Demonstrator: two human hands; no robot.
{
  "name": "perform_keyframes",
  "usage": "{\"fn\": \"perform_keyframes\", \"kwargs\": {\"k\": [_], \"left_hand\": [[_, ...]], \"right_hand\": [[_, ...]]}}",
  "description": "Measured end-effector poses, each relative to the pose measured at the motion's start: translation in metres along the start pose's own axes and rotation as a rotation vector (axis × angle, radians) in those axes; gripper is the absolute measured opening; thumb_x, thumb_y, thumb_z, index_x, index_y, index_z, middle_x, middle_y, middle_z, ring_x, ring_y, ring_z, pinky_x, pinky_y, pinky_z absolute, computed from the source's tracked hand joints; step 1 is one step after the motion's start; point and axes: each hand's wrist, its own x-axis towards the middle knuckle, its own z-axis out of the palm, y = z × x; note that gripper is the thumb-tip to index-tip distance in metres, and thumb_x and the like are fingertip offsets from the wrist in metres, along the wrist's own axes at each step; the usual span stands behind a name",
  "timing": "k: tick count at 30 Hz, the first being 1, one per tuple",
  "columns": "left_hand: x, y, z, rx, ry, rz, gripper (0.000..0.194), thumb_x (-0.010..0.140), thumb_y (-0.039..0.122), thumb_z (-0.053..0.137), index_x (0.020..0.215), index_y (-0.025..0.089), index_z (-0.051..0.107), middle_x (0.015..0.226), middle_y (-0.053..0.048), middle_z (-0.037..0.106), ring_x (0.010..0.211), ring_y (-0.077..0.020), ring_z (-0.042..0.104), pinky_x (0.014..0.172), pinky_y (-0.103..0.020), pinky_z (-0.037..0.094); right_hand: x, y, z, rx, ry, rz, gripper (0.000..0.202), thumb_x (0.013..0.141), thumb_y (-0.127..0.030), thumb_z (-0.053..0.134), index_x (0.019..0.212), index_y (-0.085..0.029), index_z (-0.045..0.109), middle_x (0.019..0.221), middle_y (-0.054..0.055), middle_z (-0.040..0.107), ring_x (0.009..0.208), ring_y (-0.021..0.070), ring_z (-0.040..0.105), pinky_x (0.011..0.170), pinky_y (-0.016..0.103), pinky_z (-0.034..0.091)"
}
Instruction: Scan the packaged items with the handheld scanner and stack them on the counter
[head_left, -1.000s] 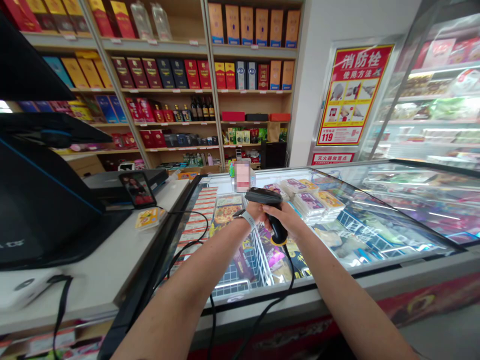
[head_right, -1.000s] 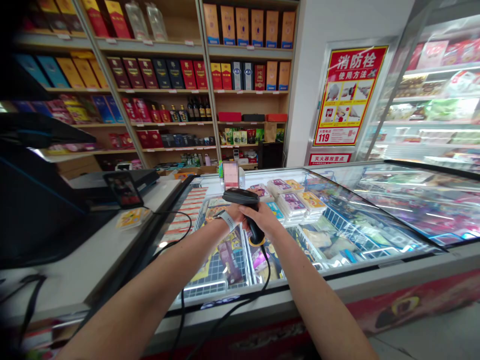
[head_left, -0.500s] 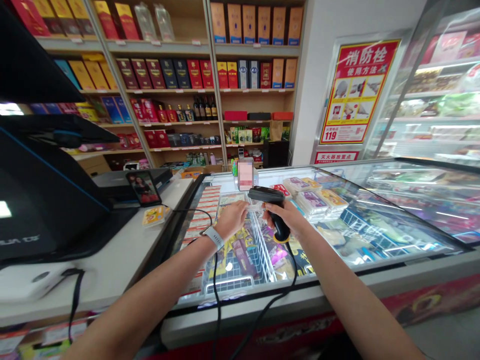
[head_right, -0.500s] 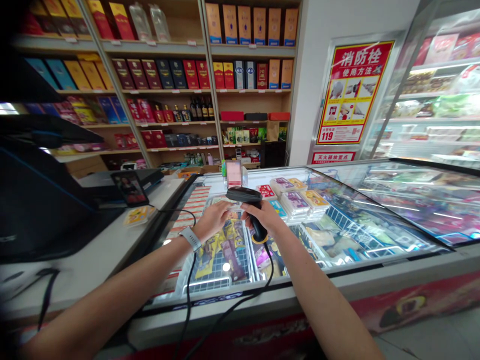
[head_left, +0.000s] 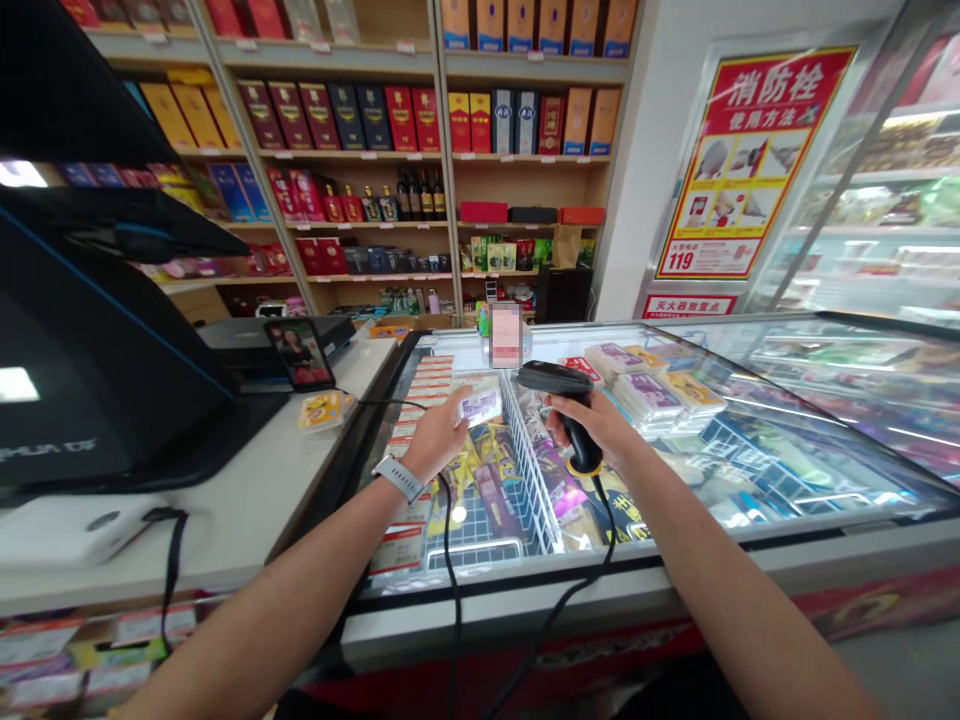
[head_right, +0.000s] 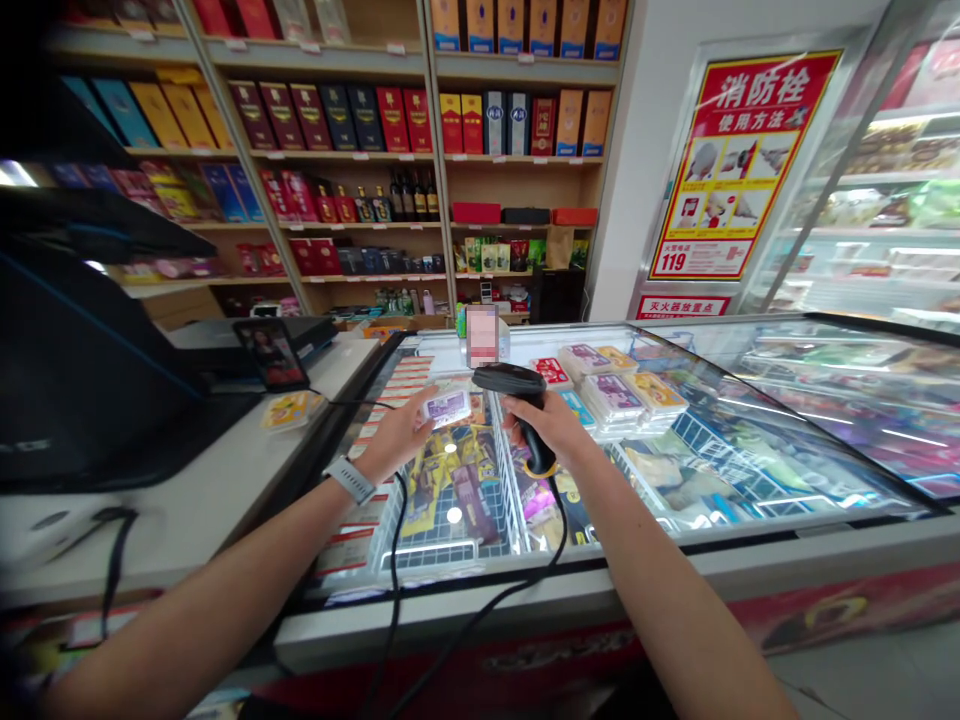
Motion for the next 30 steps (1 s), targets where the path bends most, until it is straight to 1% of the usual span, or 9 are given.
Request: {"fn": "perform_keyframes", "kwargs": {"k": [3, 6, 9, 12, 14, 16, 19, 24, 30], "left_hand": [[0.000, -0.003, 0.002, -0.065, 0.027, -0.006, 0.056, 0.084, 0.023, 0.053, 0.139, 0.023, 0.044, 0.090, -0.005, 0.071, 0.078, -0.0203, 0.066, 0.073, -0.030, 0.048], [0.002, -0.006, 0.004, -0.218, 0.078, -0.028, 0.058, 0.082, 0.023, 0.056, 0.139, 0.023, 0.044, 0.097, -0.005, 0.072, 0.081, -0.0193, 0.067, 0.075, -0.030, 0.049], [0.003, -0.010, 0.004, -0.341, 0.112, -0.060, 0.060, 0.082, 0.028, 0.058, 0.140, 0.023, 0.044, 0.083, -0.002, 0.071, 0.074, -0.0175, 0.066, 0.070, -0.028, 0.049], [0.004, -0.012, 0.005, -0.447, 0.142, -0.073, 0.056, 0.082, 0.030, 0.059, 0.137, 0.024, 0.048, 0.071, 0.001, 0.067, 0.066, -0.0161, 0.063, 0.066, -0.027, 0.047], [0.004, -0.011, 0.006, -0.511, 0.159, -0.068, 0.055, 0.082, 0.028, 0.060, 0.135, 0.024, 0.048, 0.074, 0.001, 0.068, 0.069, -0.0159, 0.064, 0.067, -0.027, 0.048], [0.005, -0.010, 0.007, -0.557, 0.172, -0.063, 0.055, 0.081, 0.025, 0.061, 0.134, 0.024, 0.048, 0.085, -0.001, 0.071, 0.076, -0.0162, 0.066, 0.070, -0.027, 0.050], [0.004, -0.007, 0.007, -0.591, 0.189, -0.057, 0.053, 0.079, 0.023, 0.062, 0.131, 0.024, 0.049, 0.100, -0.004, 0.072, 0.084, -0.0171, 0.068, 0.074, -0.028, 0.052], [0.002, 0.000, 0.005, -0.539, 0.215, -0.070, 0.051, 0.079, 0.023, 0.063, 0.128, 0.024, 0.050, 0.092, -0.003, 0.072, 0.081, -0.0182, 0.069, 0.075, -0.030, 0.053], [0.000, 0.003, 0.006, -0.530, 0.225, -0.059, 0.049, 0.079, 0.024, 0.063, 0.126, 0.026, 0.049, 0.092, -0.001, 0.072, 0.083, -0.0173, 0.069, 0.077, -0.030, 0.053]], "right_hand": [[-0.003, -0.004, 0.002, -0.097, 0.017, 0.003, 0.038, 0.076, -0.051, 0.068, 0.077, -0.013, 0.065, 0.056, 0.004, 0.064, 0.046, 0.0125, 0.056, 0.046, 0.025, 0.043], [-0.006, -0.011, 0.007, -0.210, 0.023, 0.004, 0.040, 0.076, -0.052, 0.068, 0.068, -0.014, 0.062, 0.052, 0.004, 0.062, 0.045, 0.0120, 0.054, 0.046, 0.025, 0.043], [-0.009, -0.016, 0.012, -0.291, 0.040, 0.010, 0.040, 0.075, -0.053, 0.068, 0.068, -0.014, 0.061, 0.054, 0.005, 0.063, 0.045, 0.0121, 0.054, 0.046, 0.026, 0.044], [-0.009, -0.016, 0.014, -0.337, 0.051, 0.019, 0.038, 0.074, -0.052, 0.069, 0.069, -0.015, 0.060, 0.058, 0.007, 0.065, 0.046, 0.0125, 0.055, 0.045, 0.026, 0.045], [-0.008, -0.014, 0.013, -0.351, 0.059, 0.019, 0.038, 0.074, -0.051, 0.069, 0.069, -0.015, 0.060, 0.061, 0.008, 0.066, 0.047, 0.0127, 0.056, 0.045, 0.026, 0.045], [-0.007, -0.013, 0.012, -0.355, 0.060, 0.012, 0.038, 0.074, -0.051, 0.069, 0.069, -0.015, 0.060, 0.062, 0.008, 0.067, 0.047, 0.0126, 0.056, 0.046, 0.026, 0.046], [-0.008, -0.012, 0.011, -0.340, 0.045, -0.002, 0.039, 0.076, -0.052, 0.067, 0.069, -0.014, 0.061, 0.060, 0.008, 0.066, 0.046, 0.0121, 0.055, 0.046, 0.026, 0.045], [-0.009, -0.014, 0.013, -0.285, 0.023, 0.012, 0.038, 0.074, -0.051, 0.069, 0.069, -0.014, 0.061, 0.061, 0.007, 0.066, 0.047, 0.0118, 0.056, 0.048, 0.026, 0.046], [-0.009, -0.015, 0.014, -0.260, -0.030, 0.021, 0.036, 0.076, -0.049, 0.069, 0.068, -0.015, 0.061, 0.057, 0.006, 0.064, 0.047, 0.0118, 0.055, 0.048, 0.026, 0.045]]}}
